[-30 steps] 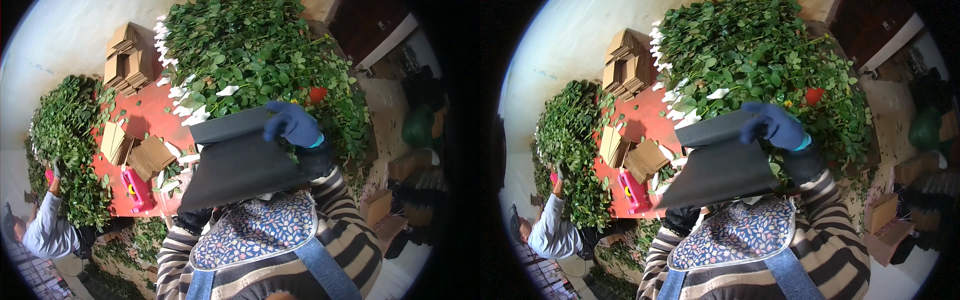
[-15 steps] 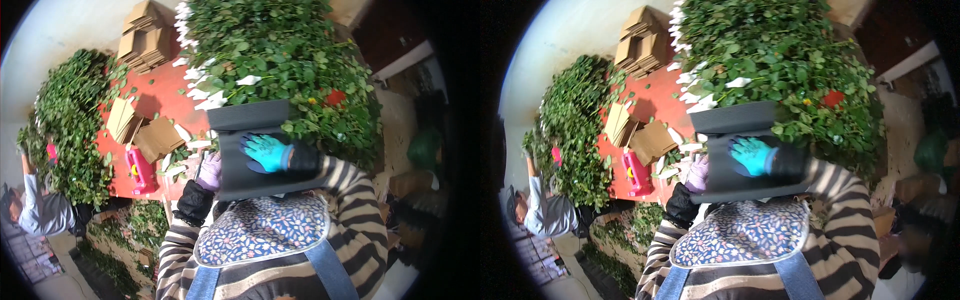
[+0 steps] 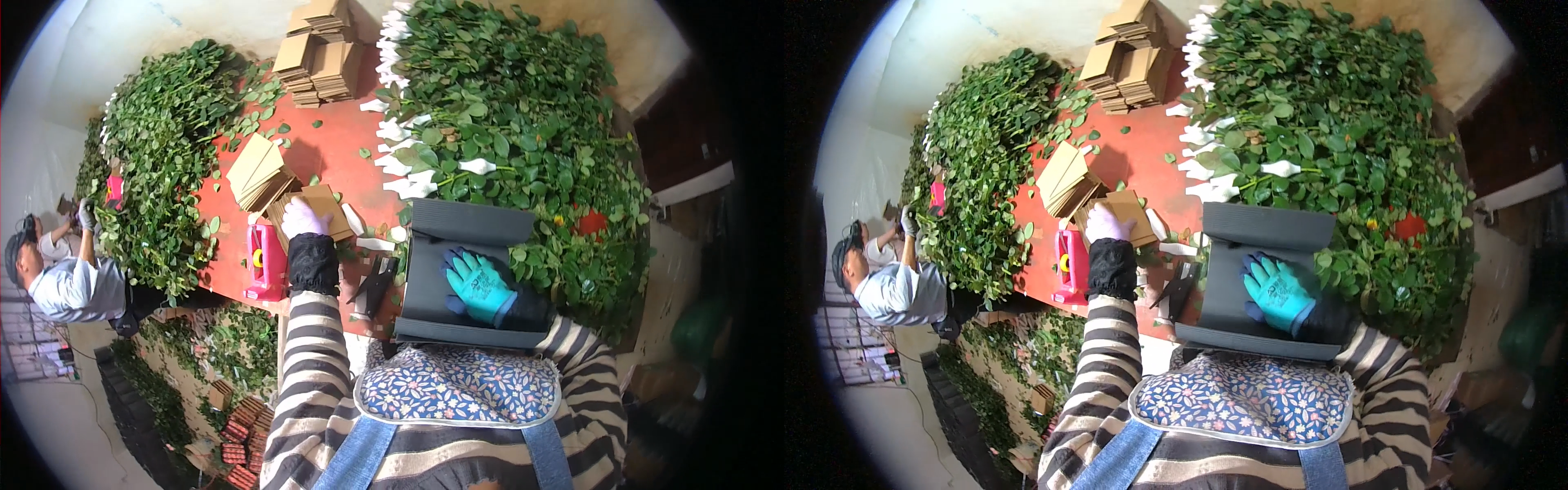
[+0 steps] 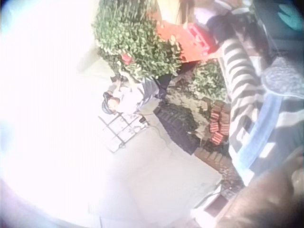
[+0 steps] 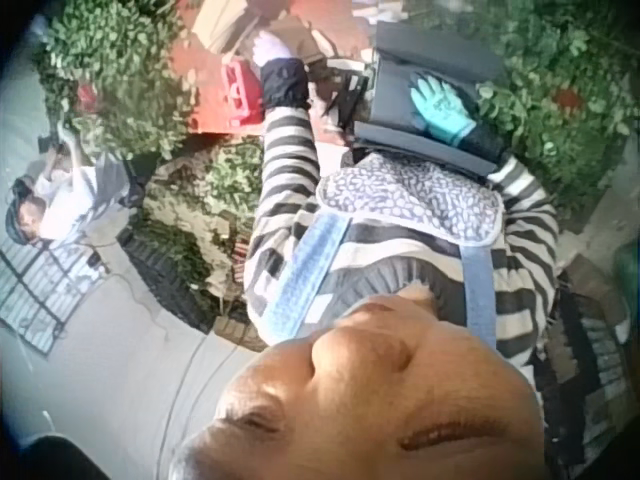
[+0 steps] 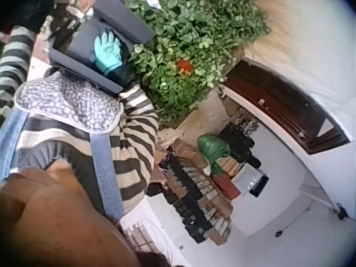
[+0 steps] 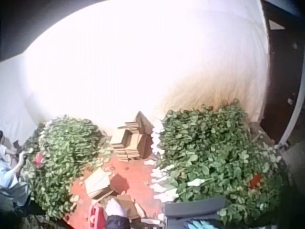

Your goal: The person organizes flowers by placing individual rose stems into a black foam holder on a workstation, then secures the arrangement by folding the holder and adding a small cardboard piece.

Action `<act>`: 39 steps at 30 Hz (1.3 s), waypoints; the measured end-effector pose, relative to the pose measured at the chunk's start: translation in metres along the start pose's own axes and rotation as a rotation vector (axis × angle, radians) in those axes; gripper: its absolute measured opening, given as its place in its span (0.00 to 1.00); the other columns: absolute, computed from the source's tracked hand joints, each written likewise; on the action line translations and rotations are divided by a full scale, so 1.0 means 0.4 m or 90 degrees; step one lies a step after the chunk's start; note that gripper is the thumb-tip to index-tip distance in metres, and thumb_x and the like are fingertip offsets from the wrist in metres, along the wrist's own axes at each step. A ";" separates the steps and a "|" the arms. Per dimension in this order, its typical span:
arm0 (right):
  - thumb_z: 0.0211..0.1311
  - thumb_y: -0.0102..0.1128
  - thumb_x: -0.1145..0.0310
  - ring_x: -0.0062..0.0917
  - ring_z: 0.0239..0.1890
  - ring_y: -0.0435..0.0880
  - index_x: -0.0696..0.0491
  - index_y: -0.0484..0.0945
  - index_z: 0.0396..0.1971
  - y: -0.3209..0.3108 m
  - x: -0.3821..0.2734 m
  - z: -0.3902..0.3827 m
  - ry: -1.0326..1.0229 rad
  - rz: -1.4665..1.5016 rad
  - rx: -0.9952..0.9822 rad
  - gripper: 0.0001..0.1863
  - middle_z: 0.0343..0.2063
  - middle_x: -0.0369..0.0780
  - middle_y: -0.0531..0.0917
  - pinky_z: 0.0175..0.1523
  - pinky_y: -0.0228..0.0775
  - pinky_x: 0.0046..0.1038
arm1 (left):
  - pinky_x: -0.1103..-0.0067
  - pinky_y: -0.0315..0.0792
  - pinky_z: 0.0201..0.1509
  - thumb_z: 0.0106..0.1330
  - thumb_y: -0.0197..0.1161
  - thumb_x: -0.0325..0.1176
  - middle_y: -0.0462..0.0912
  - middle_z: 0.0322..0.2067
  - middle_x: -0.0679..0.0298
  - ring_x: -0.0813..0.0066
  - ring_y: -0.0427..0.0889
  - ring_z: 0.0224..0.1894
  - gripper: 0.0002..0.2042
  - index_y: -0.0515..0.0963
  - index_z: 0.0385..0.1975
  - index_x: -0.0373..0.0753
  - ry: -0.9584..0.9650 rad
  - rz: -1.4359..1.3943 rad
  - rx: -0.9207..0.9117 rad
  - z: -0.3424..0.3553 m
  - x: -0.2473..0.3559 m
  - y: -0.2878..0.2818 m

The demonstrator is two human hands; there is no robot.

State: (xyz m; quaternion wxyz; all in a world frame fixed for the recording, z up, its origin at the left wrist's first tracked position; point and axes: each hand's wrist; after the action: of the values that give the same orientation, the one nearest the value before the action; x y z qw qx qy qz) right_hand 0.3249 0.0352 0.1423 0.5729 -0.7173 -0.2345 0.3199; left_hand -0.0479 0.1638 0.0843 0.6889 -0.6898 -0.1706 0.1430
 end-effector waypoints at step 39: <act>0.58 0.61 0.44 0.48 0.72 0.58 0.57 0.65 0.68 -0.034 -0.054 0.041 0.068 -0.015 -0.095 0.44 0.70 0.49 0.63 0.70 0.51 0.53 | 0.61 0.76 0.38 0.58 0.69 0.48 0.83 0.28 0.47 0.47 0.83 0.33 0.20 0.79 0.31 0.33 0.386 -0.343 -0.374 -0.450 0.172 -0.077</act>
State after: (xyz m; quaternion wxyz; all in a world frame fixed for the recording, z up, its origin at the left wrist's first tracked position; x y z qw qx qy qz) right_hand 0.2984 0.0342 0.1574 0.5329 -0.7713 -0.2354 0.2563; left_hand 0.0907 0.0309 0.1196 0.4967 -0.7967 -0.1678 -0.3006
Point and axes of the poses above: each hand's wrist, its own z-axis towards the middle knuckle, its own y-axis out of the palm, x = y × z
